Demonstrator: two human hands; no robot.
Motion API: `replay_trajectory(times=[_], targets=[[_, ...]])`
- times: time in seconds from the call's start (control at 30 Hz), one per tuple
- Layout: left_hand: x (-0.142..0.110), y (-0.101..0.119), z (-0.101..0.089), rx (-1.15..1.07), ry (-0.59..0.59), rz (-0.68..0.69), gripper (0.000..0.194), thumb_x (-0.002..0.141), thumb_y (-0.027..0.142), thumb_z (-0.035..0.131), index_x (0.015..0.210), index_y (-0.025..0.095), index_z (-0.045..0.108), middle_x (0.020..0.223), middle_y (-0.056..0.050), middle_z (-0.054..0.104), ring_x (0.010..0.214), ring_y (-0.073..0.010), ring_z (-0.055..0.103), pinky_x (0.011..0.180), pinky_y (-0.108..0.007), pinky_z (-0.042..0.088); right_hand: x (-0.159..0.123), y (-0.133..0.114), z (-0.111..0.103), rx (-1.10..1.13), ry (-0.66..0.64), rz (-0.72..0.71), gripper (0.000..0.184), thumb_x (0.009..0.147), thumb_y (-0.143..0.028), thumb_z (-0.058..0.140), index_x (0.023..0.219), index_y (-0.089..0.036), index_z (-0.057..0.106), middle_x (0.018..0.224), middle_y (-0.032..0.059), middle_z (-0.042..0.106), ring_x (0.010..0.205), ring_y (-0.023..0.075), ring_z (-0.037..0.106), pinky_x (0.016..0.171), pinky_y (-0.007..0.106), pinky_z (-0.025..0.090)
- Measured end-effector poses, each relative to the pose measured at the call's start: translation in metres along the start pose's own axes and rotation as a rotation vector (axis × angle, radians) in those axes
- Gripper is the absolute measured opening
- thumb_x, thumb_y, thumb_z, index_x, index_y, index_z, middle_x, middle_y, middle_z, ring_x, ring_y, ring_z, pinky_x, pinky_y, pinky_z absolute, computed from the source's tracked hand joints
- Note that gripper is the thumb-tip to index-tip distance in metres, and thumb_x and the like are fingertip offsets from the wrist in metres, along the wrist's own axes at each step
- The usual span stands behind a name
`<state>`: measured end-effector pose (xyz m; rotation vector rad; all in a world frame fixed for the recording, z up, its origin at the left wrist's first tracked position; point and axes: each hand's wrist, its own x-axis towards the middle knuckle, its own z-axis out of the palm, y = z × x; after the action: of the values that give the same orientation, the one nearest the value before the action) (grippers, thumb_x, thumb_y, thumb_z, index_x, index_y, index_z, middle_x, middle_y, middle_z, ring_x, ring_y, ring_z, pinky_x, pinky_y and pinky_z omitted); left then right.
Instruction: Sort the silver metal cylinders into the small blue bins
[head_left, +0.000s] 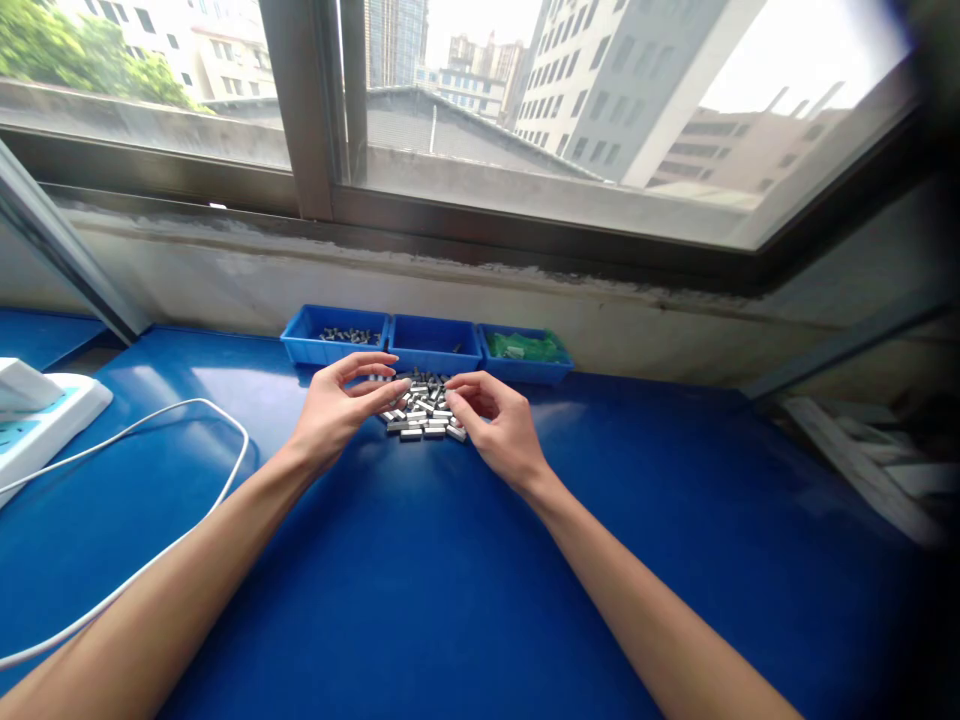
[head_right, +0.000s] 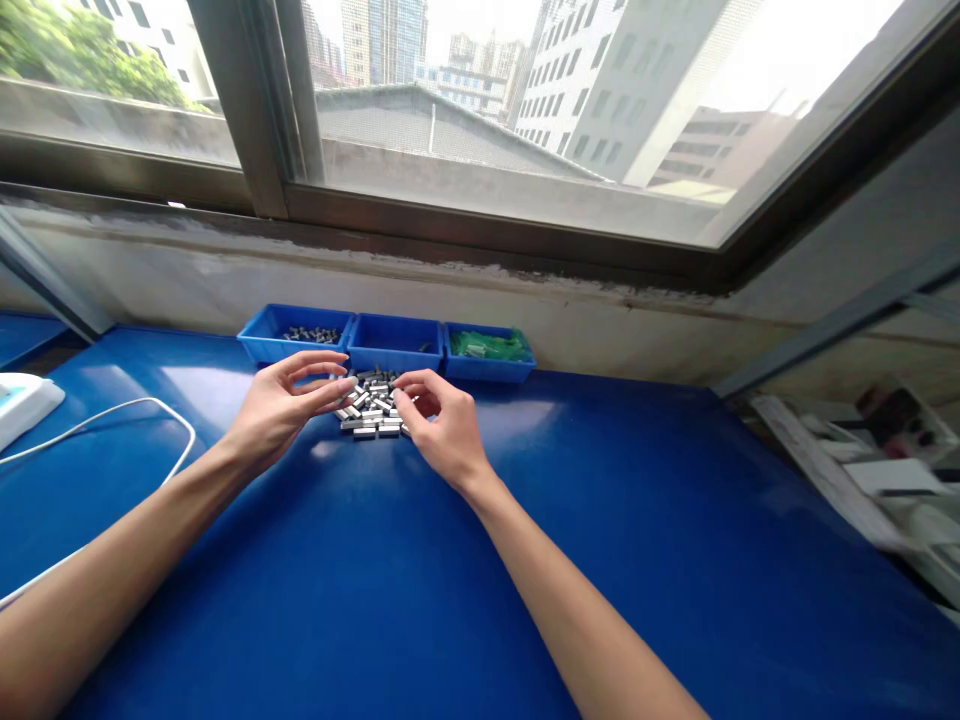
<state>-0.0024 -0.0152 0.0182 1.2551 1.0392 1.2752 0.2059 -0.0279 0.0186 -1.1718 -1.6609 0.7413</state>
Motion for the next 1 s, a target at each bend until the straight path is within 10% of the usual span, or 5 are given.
replay_trajectory(times=[0.33, 1.0], targets=[[-0.003, 0.001, 0.003, 0.141, -0.010, 0.073, 0.074, 0.058, 0.046, 0.088, 0.120, 0.019, 0.059, 0.082, 0.001, 0.062, 0.073, -0.0192, 0.071, 0.069, -0.030, 0.058, -0.006, 0.001, 0.006, 0.171, -0.209, 0.014, 0.035, 0.082, -0.027, 0.065, 0.117, -0.021, 0.066, 0.100, 0.0032, 0.069, 0.062, 0.0085, 0.054, 0.058, 0.022, 0.047], [-0.009, -0.005, 0.011, 0.146, -0.099, 0.160, 0.075, 0.071, 0.045, 0.079, 0.136, 0.026, 0.047, 0.095, -0.001, 0.062, 0.059, -0.0146, 0.070, 0.056, -0.026, 0.060, -0.011, 0.004, 0.014, 0.490, -0.251, 0.246, 0.029, 0.070, -0.037, 0.082, 0.090, -0.019, 0.070, 0.082, 0.0016, 0.074, 0.073, 0.0163, 0.071, 0.070, 0.028, 0.057]])
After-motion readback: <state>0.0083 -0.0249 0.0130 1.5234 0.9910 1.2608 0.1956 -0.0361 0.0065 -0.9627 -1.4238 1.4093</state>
